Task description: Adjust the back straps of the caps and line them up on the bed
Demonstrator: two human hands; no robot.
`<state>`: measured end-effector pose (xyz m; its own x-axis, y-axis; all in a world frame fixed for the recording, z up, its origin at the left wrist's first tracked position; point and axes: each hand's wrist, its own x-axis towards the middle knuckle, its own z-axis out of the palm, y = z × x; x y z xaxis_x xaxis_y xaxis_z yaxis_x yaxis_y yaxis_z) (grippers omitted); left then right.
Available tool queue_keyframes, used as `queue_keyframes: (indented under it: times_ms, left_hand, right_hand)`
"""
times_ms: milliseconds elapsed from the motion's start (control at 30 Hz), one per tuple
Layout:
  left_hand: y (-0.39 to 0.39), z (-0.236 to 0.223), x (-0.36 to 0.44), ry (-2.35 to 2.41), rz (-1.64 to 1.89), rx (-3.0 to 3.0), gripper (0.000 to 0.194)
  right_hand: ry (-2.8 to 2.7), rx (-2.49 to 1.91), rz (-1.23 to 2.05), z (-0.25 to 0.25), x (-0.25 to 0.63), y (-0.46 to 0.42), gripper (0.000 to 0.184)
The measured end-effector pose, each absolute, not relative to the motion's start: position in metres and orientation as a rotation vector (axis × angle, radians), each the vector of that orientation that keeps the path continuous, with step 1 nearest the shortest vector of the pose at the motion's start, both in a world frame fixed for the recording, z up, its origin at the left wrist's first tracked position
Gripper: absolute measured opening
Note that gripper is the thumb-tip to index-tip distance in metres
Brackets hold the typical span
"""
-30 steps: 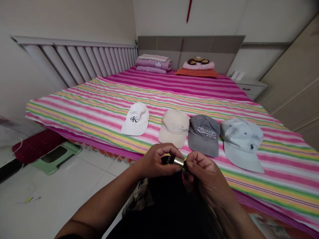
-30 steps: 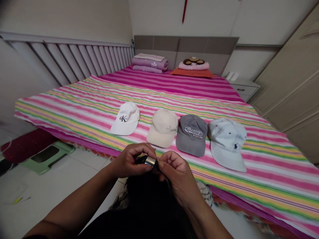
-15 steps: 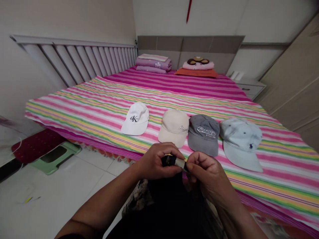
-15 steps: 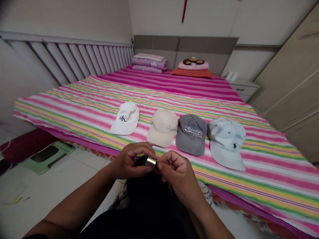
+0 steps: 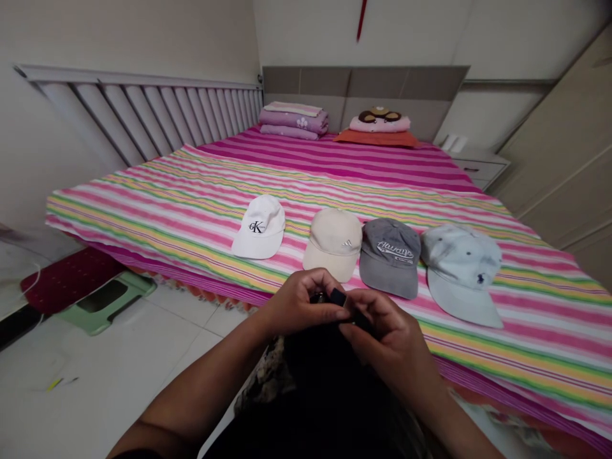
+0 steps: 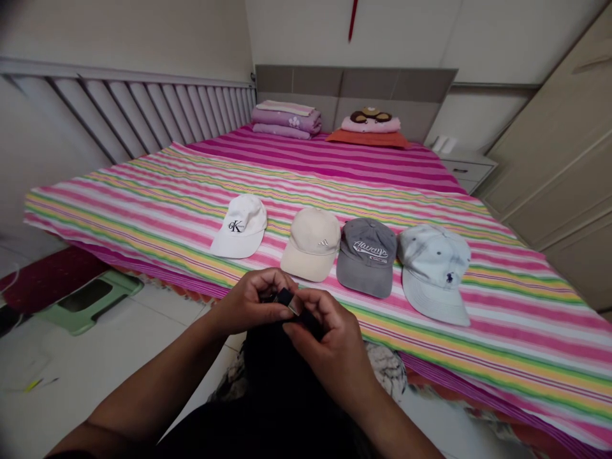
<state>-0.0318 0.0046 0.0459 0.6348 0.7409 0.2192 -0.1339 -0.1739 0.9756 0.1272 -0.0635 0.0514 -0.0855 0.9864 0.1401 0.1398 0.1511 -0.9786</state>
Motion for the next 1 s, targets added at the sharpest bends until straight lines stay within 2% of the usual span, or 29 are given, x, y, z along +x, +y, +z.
queue_keyframes:
  times_ms: [100,333,533,767,867,1000]
  left_hand:
    - [0.006,0.045,-0.033,0.438,0.786,1.545,0.026]
    - [0.005,0.048,-0.036,0.549,0.802,1.582,0.022]
    - [0.008,0.042,-0.044,0.612,0.934,1.461,0.02]
    - [0.012,0.048,-0.053,0.617,0.81,1.437,0.015]
    - [0.011,0.056,-0.051,0.634,0.646,1.532,0.03]
    - [0.012,0.058,-0.049,0.644,0.474,1.631,0.023]
  right_hand:
    - [-1.519,-1.25,0.93,0.051,0.125,-0.064,0.014]
    - [-1.722,-1.292,0.555,0.05,0.126,-0.065,0.012]
    - [-1.774,-1.298,0.5,0.05,0.128,-0.064,0.009]
    - [-1.829,-1.27,0.486,0.051,0.127,-0.063,0.011]
    - [-1.828,-1.26,0.558,0.053,0.125,-0.062,0.013]
    - [-1.605,-1.184,1.128,0.05,0.131,-0.059,0.026]
